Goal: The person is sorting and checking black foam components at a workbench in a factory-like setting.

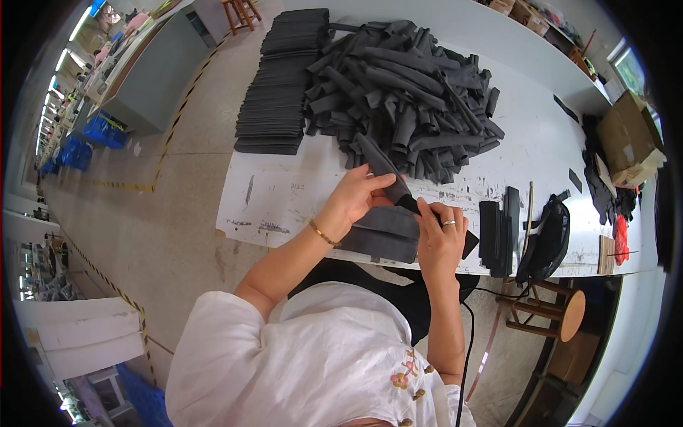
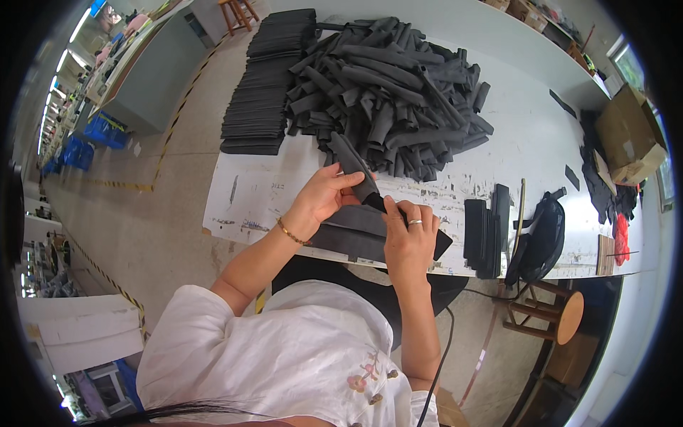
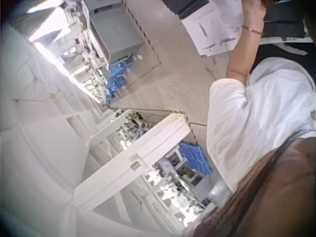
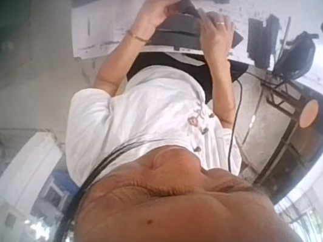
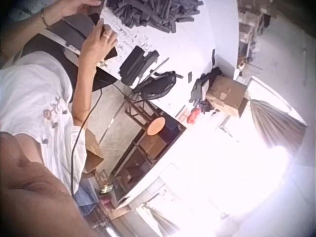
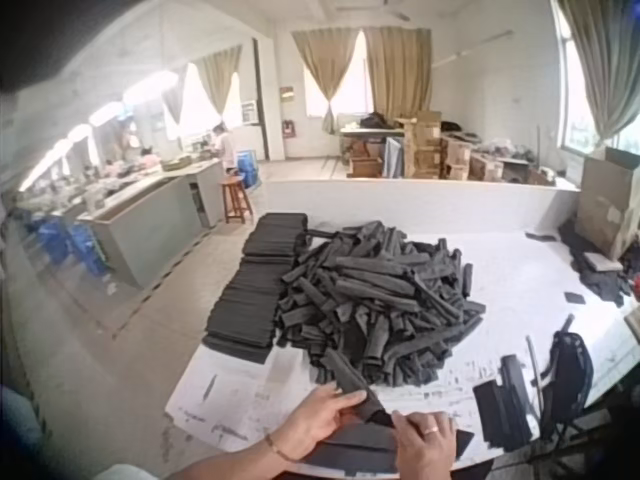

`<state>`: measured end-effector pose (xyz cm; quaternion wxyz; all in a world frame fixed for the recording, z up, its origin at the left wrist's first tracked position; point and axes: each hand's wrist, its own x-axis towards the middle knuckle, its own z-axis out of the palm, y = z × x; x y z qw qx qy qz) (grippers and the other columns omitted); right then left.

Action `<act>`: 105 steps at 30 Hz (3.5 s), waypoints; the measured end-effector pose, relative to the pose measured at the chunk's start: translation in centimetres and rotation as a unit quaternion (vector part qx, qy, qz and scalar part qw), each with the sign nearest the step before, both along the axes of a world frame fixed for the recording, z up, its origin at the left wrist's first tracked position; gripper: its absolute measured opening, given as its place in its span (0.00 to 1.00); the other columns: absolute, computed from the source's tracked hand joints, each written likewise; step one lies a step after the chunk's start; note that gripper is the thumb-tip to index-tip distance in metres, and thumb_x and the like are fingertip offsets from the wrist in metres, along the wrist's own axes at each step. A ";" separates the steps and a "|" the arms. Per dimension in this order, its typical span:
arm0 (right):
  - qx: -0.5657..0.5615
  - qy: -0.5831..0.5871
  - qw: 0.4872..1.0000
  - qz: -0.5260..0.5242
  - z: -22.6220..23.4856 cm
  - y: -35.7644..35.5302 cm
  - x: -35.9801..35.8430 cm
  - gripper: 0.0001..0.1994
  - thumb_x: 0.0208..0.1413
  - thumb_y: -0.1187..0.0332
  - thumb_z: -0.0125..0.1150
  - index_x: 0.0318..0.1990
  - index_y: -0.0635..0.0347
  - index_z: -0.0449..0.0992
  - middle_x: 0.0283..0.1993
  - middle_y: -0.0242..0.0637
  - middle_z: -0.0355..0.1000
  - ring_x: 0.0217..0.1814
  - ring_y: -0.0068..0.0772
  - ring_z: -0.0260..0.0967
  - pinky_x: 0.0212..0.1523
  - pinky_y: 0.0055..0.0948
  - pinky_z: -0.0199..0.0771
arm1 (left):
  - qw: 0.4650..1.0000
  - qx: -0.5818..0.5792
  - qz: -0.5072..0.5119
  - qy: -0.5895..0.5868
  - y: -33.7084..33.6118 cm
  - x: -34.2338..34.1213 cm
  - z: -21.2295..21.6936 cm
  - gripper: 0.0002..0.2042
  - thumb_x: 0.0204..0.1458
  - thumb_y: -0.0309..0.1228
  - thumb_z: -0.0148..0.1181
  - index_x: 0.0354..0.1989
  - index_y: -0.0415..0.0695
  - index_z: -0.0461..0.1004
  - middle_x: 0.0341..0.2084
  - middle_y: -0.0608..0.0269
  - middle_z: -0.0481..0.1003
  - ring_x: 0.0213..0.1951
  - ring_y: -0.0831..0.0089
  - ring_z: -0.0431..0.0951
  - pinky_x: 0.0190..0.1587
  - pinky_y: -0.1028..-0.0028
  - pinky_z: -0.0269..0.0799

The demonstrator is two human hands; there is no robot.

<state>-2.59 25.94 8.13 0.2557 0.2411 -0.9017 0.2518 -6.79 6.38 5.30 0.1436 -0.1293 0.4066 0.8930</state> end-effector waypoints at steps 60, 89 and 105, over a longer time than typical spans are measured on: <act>-0.077 -0.100 0.985 0.118 -2.3 -2.7 1.1 0.18 0.48 0.83 0.62 0.47 0.66 0.66 0.49 0.53 0.67 0.42 0.55 0.69 0.40 0.42 0.72 | 0.987 0.033 0.103 0.118 3.3 3.1 2.1 0.15 0.62 0.37 0.54 0.47 0.36 0.74 0.42 0.51 0.79 0.50 0.68 0.77 0.55 0.68 0.69; -0.093 0.024 0.980 0.174 -2.4 -1.8 -0.1 0.10 0.45 0.84 0.64 0.36 0.66 0.72 0.39 0.44 0.68 0.33 0.45 0.69 0.30 0.37 0.71 | 0.972 0.098 0.172 0.129 4.8 3.3 2.1 0.15 0.64 0.37 0.50 0.49 0.36 0.71 0.39 0.50 0.79 0.46 0.57 0.79 0.52 0.64 0.74; -0.302 -0.220 0.924 0.077 -0.9 -2.7 -0.2 0.08 0.48 0.77 0.68 0.34 0.67 0.74 0.42 0.42 0.70 0.39 0.38 0.70 0.41 0.32 0.71 | 0.978 0.124 0.104 0.130 3.5 2.2 0.9 0.18 0.65 0.39 0.48 0.52 0.37 0.71 0.51 0.47 0.75 0.56 0.63 0.73 0.61 0.67 0.64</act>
